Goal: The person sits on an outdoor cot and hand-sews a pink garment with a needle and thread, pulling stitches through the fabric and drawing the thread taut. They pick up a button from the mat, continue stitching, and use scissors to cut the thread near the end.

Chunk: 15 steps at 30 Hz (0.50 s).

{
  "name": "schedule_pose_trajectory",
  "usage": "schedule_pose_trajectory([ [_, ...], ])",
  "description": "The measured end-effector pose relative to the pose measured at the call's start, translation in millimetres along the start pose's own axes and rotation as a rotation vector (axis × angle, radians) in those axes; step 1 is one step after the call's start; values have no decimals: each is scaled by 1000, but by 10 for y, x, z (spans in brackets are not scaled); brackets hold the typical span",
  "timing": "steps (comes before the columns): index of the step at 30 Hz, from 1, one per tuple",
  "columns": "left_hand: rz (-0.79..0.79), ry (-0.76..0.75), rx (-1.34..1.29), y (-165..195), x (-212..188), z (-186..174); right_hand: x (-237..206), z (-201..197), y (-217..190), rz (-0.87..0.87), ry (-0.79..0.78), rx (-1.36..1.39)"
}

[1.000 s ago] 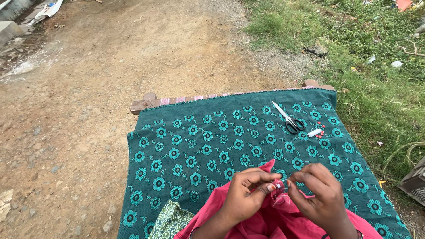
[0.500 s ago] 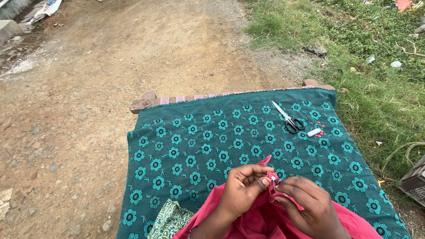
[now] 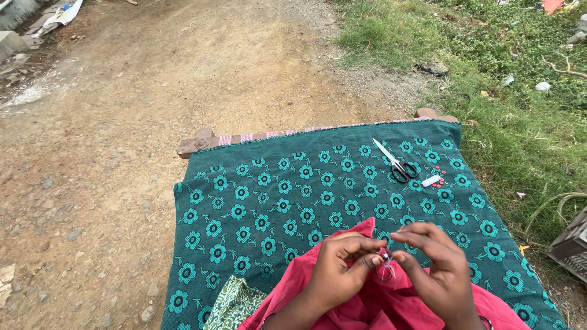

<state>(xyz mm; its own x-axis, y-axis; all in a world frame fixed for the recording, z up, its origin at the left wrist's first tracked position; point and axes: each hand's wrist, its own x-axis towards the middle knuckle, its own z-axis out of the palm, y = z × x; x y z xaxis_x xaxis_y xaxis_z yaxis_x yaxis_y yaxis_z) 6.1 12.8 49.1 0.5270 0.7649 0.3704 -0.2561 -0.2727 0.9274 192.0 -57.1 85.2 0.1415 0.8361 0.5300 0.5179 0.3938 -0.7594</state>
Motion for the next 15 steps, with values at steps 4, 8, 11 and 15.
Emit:
schedule_pose_trajectory([
  [4, -113, -49, -101, 31, 14, 39, -47, 8, 165, -69, -62, 14],
  [8, -181, -36, -86, 53, 70, -41, -88, -69, 261, 308, 152, 885],
  [11, -181, -8, -62, 82, 105, -92, -117, -309, 290, 351, 150, 1231],
  [15, -5, 98, 169, 111, 171, -233, -316, -677, 514, 184, 298, 1333],
])
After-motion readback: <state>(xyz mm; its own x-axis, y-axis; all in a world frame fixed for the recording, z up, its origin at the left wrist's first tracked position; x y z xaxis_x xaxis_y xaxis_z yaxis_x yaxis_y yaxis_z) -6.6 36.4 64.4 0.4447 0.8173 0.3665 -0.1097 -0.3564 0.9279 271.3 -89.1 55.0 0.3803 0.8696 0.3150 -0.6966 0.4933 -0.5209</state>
